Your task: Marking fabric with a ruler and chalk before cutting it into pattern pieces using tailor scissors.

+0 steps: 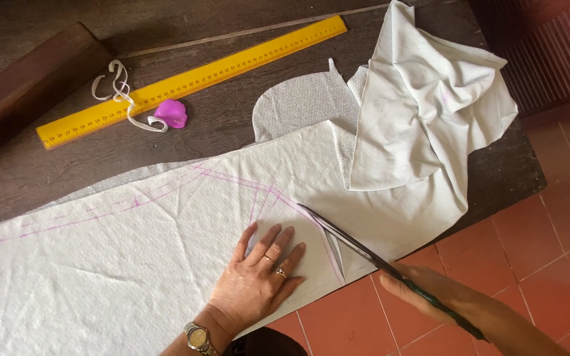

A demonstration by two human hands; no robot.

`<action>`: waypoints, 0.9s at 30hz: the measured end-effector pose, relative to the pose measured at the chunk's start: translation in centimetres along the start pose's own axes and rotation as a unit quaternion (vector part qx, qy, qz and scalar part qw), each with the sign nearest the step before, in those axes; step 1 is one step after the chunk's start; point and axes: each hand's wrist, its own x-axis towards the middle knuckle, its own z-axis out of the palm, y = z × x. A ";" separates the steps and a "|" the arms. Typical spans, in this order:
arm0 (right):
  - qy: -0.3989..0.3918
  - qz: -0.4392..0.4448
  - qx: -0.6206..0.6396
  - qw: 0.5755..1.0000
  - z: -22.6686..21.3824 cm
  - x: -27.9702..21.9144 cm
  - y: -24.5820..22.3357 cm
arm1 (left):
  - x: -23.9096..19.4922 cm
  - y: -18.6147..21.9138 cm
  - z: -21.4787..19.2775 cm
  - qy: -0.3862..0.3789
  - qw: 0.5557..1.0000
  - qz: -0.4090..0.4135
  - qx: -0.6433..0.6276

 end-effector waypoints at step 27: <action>0.024 -0.015 -0.066 0.997 -0.5 1.6 -0.4 | 0.1 0.0 -0.1 0.010 1.000 -0.003 0.001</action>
